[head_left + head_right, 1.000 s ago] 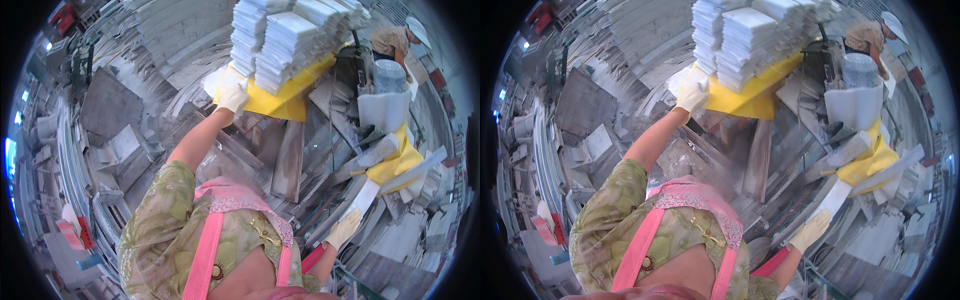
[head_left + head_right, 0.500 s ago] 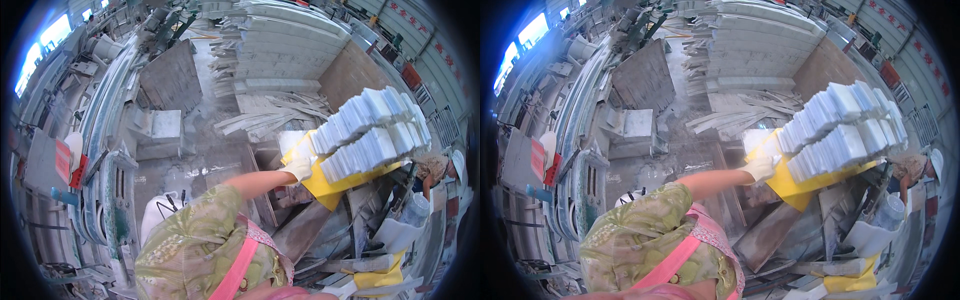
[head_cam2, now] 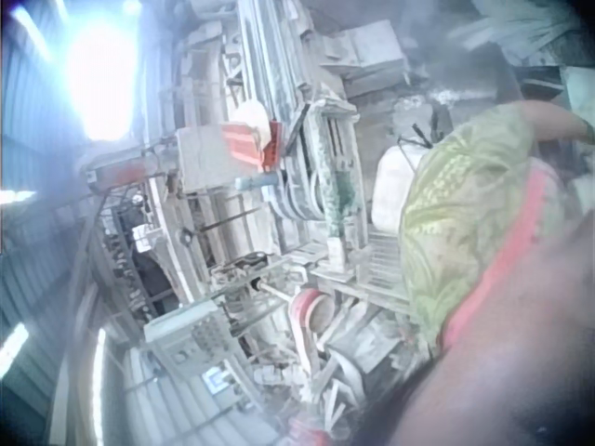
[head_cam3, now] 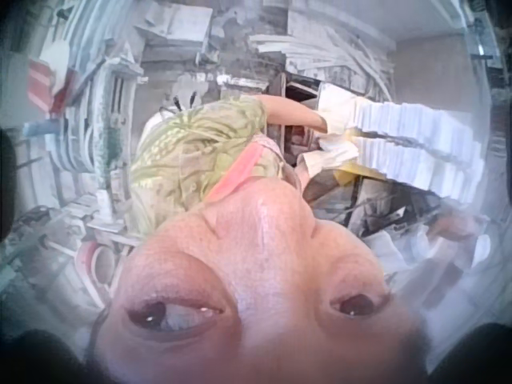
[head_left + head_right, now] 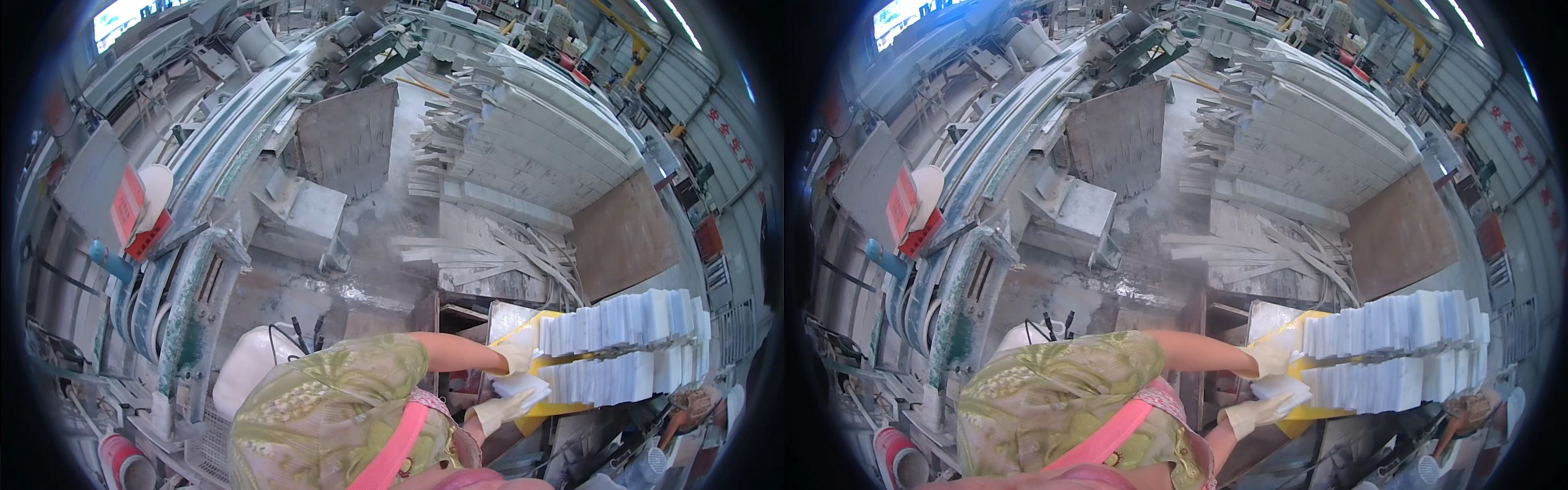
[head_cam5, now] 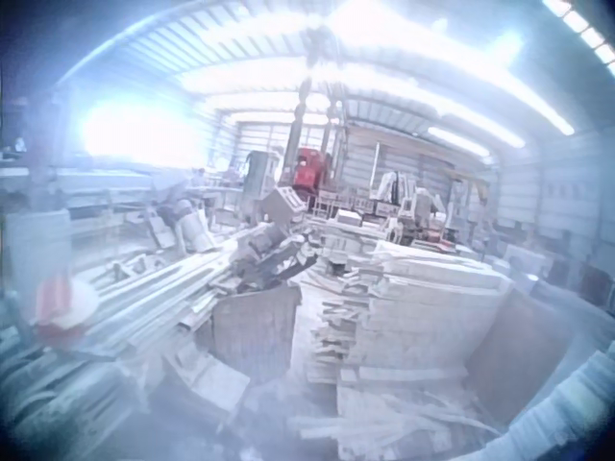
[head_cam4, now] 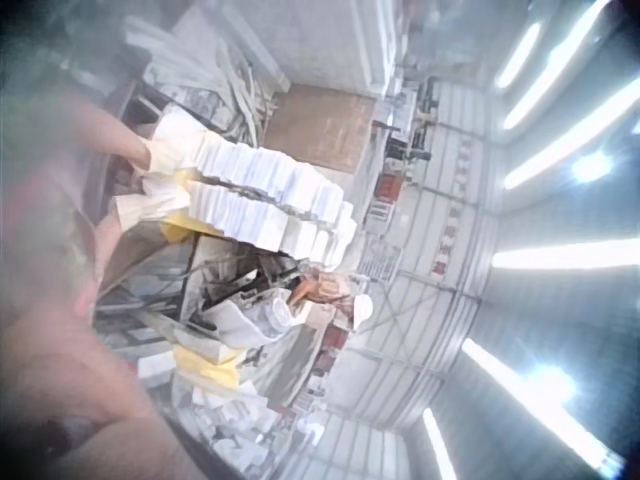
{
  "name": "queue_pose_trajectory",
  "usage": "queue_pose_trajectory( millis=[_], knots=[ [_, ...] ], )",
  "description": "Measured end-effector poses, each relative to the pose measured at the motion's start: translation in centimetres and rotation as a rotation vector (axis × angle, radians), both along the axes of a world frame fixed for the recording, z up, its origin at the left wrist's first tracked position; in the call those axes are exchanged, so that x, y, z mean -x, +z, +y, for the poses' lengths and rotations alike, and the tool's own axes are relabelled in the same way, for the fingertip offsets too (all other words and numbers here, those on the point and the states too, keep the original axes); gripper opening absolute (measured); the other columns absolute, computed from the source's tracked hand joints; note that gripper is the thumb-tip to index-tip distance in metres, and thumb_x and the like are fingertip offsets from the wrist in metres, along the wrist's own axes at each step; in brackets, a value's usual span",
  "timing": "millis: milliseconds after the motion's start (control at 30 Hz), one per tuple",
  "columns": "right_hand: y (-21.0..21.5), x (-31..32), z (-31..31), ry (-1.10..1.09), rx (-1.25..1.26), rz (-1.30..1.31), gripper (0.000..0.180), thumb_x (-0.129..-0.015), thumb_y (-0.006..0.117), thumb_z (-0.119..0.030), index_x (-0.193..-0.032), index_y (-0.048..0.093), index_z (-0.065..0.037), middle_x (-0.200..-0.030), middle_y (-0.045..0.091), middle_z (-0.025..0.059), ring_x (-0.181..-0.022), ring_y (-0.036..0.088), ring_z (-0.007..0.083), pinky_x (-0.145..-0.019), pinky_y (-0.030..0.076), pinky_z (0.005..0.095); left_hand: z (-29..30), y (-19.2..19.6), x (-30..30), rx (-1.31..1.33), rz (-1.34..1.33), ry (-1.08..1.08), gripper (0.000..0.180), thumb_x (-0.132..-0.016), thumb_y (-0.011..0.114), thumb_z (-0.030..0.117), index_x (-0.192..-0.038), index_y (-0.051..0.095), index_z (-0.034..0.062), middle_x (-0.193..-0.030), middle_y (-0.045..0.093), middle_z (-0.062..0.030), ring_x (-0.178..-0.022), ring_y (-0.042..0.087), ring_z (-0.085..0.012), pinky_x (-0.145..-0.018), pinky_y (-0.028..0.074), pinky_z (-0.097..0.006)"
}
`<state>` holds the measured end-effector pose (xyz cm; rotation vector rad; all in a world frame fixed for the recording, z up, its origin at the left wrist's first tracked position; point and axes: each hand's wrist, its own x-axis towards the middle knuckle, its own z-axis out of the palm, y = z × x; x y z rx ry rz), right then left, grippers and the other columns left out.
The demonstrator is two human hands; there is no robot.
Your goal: The person repeatedly picks up white rectangular tiles from a conveyor belt and stacks them onto a yellow platform. The person wears gloves and an apron while performing this repetitive stacking task in a factory setting.
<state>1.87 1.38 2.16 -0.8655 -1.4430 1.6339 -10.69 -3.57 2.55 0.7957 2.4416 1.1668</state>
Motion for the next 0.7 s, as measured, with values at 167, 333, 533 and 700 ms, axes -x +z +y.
queue_pose_trajectory(
  millis=[167, 333, 533, 700],
  knots=[
    [-2.0, 2.7, 0.5, 0.204, -0.028, -0.014, 0.061, -0.103, 0.060, -0.029, -0.152, 0.042, 0.002, -0.141, 0.056, 0.0223, -0.123, 0.059, 0.0319, -0.103, 0.048, 0.0424, -1.0, 3.3, -1.1, -0.005, -0.058, -0.015, 0.046, -0.096, 0.058, 0.041, -0.113, 0.073, 0.0016, -0.110, 0.072, -0.0245, -0.101, 0.070, -0.0394, -0.089, 0.055, -0.048],
    [-2.7, 2.0, 1.8, 0.480, -0.172, -0.124, 0.063, -0.100, 0.065, -0.028, -0.151, 0.042, 0.002, -0.139, 0.057, 0.0200, -0.125, 0.057, 0.0298, -0.105, 0.046, 0.0402, -4.3, 9.6, -1.7, -0.134, -0.299, -0.175, 0.052, -0.093, 0.061, 0.043, -0.122, 0.069, 0.0009, -0.112, 0.072, -0.0244, -0.105, 0.069, -0.0398, -0.091, 0.054, -0.046],
    [-1.6, -2.1, 3.1, 0.756, -0.218, -0.085, 0.066, -0.097, 0.071, -0.026, -0.149, 0.042, 0.002, -0.137, 0.058, 0.0170, -0.128, 0.055, 0.0272, -0.108, 0.043, 0.0372, -3.0, 9.8, -3.1, 0.204, -0.143, -0.177, 0.051, -0.081, 0.070, 0.039, -0.118, 0.071, 0.0032, -0.113, 0.073, -0.0227, -0.110, 0.069, -0.0374, -0.094, 0.052, -0.047],
    [0.0, -11.6, 4.4, 0.301, -0.468, -0.401, 0.048, -0.102, 0.060, -0.021, -0.141, 0.054, 0.007, -0.140, 0.059, 0.0216, -0.129, 0.057, 0.0299, -0.110, 0.042, 0.0387, -1.0, 7.2, -4.9, 0.122, -0.018, 0.004, 0.041, -0.080, 0.063, 0.019, -0.115, 0.067, -0.0031, -0.113, 0.070, -0.0282, -0.113, 0.067, -0.0415, -0.091, 0.053, -0.048]
  ],
)
